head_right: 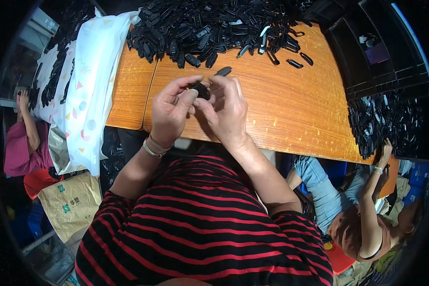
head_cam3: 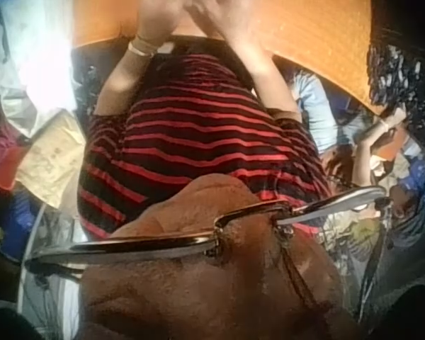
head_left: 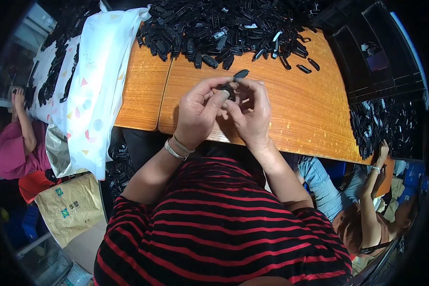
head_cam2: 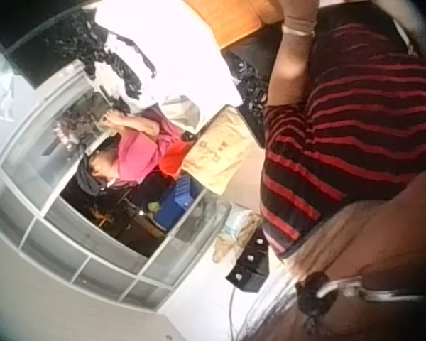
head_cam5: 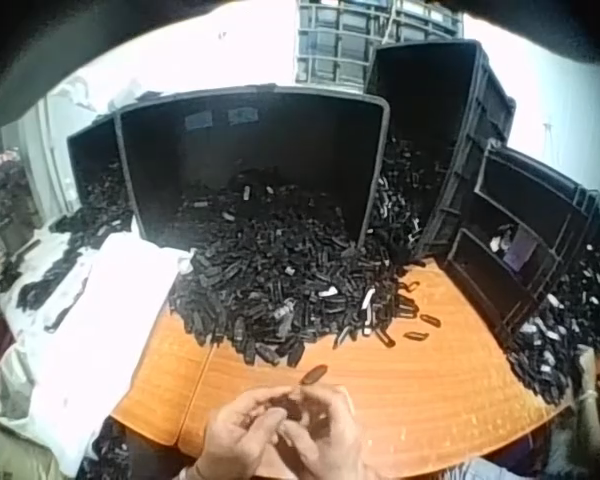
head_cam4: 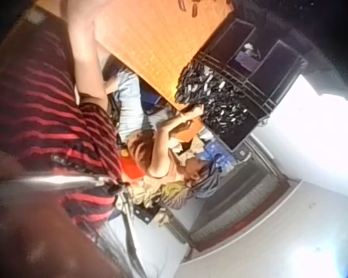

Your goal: Manually snapping together small black plastic components at an assembly line table.

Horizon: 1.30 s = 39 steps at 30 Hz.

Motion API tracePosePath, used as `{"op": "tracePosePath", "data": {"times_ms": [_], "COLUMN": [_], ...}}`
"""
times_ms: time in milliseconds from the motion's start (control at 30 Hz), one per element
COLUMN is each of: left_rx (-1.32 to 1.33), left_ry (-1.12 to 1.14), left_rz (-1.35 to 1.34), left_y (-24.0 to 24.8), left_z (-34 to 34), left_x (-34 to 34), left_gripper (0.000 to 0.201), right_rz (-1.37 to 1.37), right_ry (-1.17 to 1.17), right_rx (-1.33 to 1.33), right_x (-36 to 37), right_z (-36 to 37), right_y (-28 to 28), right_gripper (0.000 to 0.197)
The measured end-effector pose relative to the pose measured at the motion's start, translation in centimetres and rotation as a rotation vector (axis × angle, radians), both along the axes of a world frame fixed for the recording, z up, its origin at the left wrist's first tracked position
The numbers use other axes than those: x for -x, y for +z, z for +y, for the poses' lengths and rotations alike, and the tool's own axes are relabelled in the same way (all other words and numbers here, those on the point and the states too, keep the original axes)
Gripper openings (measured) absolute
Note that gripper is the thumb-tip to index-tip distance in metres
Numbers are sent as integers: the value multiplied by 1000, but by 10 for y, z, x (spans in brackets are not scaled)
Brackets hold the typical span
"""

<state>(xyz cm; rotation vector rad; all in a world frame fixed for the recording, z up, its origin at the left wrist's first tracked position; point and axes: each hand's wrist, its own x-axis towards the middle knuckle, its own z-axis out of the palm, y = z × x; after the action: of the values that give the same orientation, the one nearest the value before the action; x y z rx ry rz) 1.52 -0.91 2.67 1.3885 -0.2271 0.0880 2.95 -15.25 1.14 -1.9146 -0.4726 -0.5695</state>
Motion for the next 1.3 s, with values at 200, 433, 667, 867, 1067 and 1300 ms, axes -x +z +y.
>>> {"op": "tracePosePath", "data": {"times_ms": [200,433,667,867,1067,1300], "left_rx": [254,303,-302,-1239,-921,-1265], "left_ry": [-77,29,126,266,81,-219], "left_rz": [119,179,413,-18,-447,-799], "left_y": [3,13,3,35,13,0], "left_z": [10,25,133,176,71,-6], "left_x": [2,16,63,82,-19,-105], "left_gripper": [17,13,17,10,16,26], "right_rz": [-60,68,532,38,171,255], "right_ry": [293,325,696,-82,-480,-233], "right_rx": [-4,-139,141,430,826,931], "right_x": [-5,10,17,-66,-117,-111], "right_z": [8,39,34,-74,-120,-119], "right_y": [2,-4,5,-9,-3,13], "right_gripper": [47,45,45,24,25,19]}}
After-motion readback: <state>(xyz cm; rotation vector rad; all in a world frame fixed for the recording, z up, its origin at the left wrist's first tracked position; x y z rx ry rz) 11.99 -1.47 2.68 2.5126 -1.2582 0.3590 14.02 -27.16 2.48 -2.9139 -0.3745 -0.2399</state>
